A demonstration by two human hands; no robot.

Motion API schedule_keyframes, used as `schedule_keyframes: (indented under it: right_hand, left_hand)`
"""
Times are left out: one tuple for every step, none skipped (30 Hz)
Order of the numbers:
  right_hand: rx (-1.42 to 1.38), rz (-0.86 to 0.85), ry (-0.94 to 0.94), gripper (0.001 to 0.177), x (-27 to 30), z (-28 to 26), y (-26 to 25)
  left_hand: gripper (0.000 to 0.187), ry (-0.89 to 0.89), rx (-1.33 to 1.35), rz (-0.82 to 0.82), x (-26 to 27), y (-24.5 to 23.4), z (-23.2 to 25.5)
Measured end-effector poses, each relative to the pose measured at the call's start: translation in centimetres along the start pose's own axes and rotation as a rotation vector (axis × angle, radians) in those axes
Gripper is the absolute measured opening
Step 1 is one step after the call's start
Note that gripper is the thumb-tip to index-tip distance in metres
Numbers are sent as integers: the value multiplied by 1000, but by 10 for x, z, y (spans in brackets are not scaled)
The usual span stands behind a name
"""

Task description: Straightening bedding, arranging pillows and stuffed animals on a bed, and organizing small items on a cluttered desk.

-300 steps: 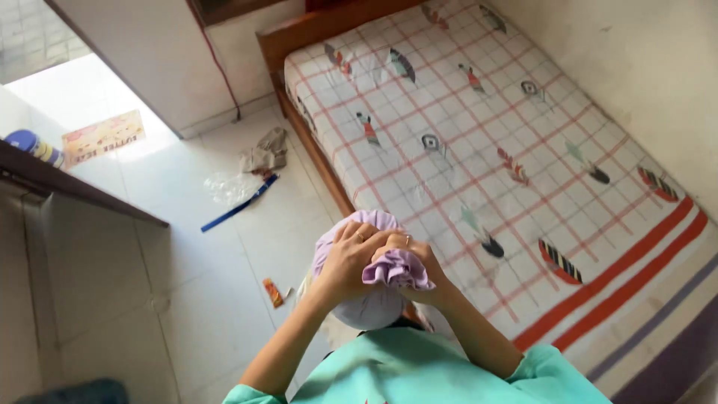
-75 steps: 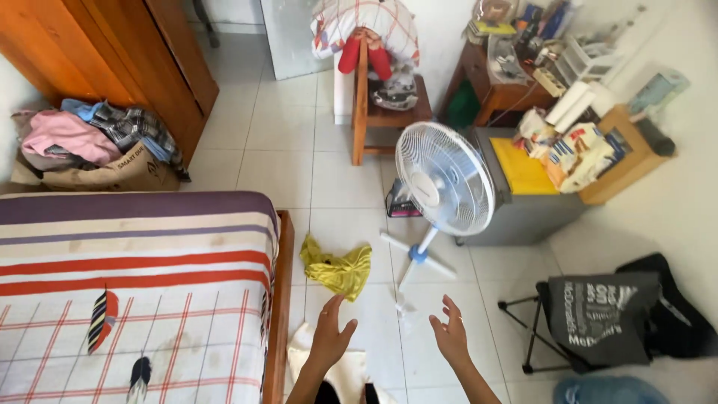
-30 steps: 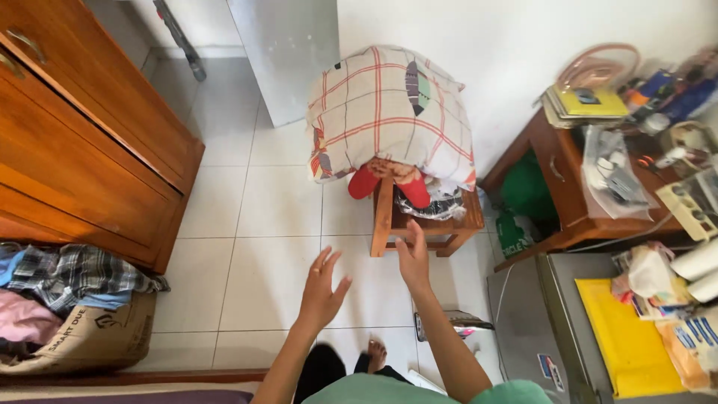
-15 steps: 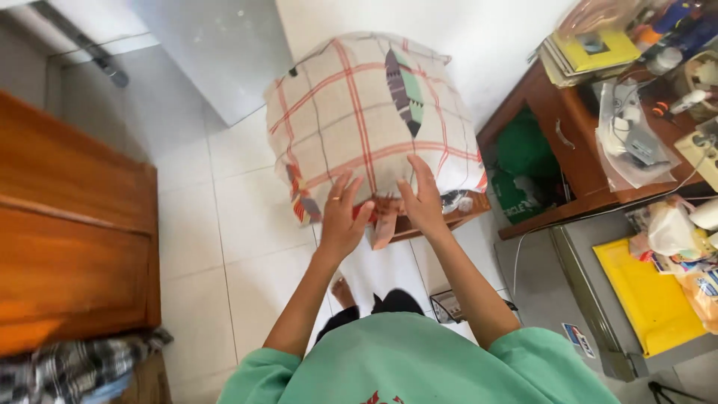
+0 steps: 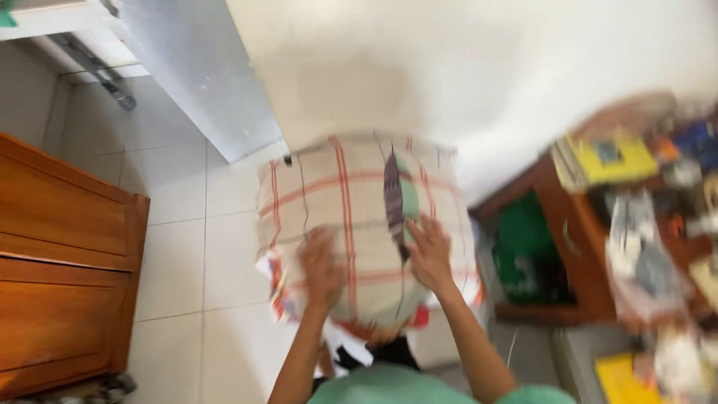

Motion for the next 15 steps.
schedule_keyframes:
  right_hand:
    - [2, -5, -32, 54, -4, 37, 7]
    - [3, -86, 104, 57, -3, 78, 18]
    - [7, -166, 240, 61, -3, 119, 28]
    - [7, -169, 210, 61, -8, 154, 43]
    - [45, -148, 184, 70, -12, 189, 58]
    - [74, -131, 159, 81, -12, 220, 78]
    - [65, -139, 130, 81, -31, 230, 84]
    - [-175, -134, 258, 81, -37, 245, 86]
    - [-415, -134, 388, 81, -41, 259, 90]
    - [-409, -157, 367, 81, -48, 259, 75]
    - [-612, -189, 574, 79, -52, 262, 64]
    - [-817, -226, 779, 78, -59, 259, 57]
    - [-814, -253, 757, 78, -66, 261, 44]
    - [-744, -240, 864, 80, -73, 263, 32]
    - [-670, -224, 967, 83, -79, 264, 20]
  left_hand:
    - [66, -14, -5, 28, 1, 3, -23]
    - [67, -157, -15, 54, 9, 6, -50]
    - [69, -300, -23, 81, 19, 8, -76]
    - [69, -312, -29, 108, 18, 8, -103]
    - [69, -558, 82, 100, 22, 9, -136]
    - [73, -806, 194, 90, 36, 6, -170]
    - [73, -819, 186, 118, 35, -33, -163]
    - [74, -866, 251, 127, 23, -38, -147]
    - [75, -912, 316, 138, 15, -41, -123]
    - [76, -956, 389, 154, 10, -31, -108]
    - [77, -998, 463, 172, 6, -37, -94]
    - [78, -1034, 531, 197, 3, -64, -84]
    - [80, -1068, 601, 223, -2, -73, -77]
    - [81, -1092, 671, 252, -7, -83, -73]
    - [82, -1112, 741, 282, -10, -93, -68]
Point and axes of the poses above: each hand's wrist, its own x-axis away from the middle knuckle, its own y-axis out of the palm, z = x × y, the point moved 3 cm from there along -x, towards the middle knuckle, and after that the axes turned 7 degrees about -z, right-handed, at the moved point
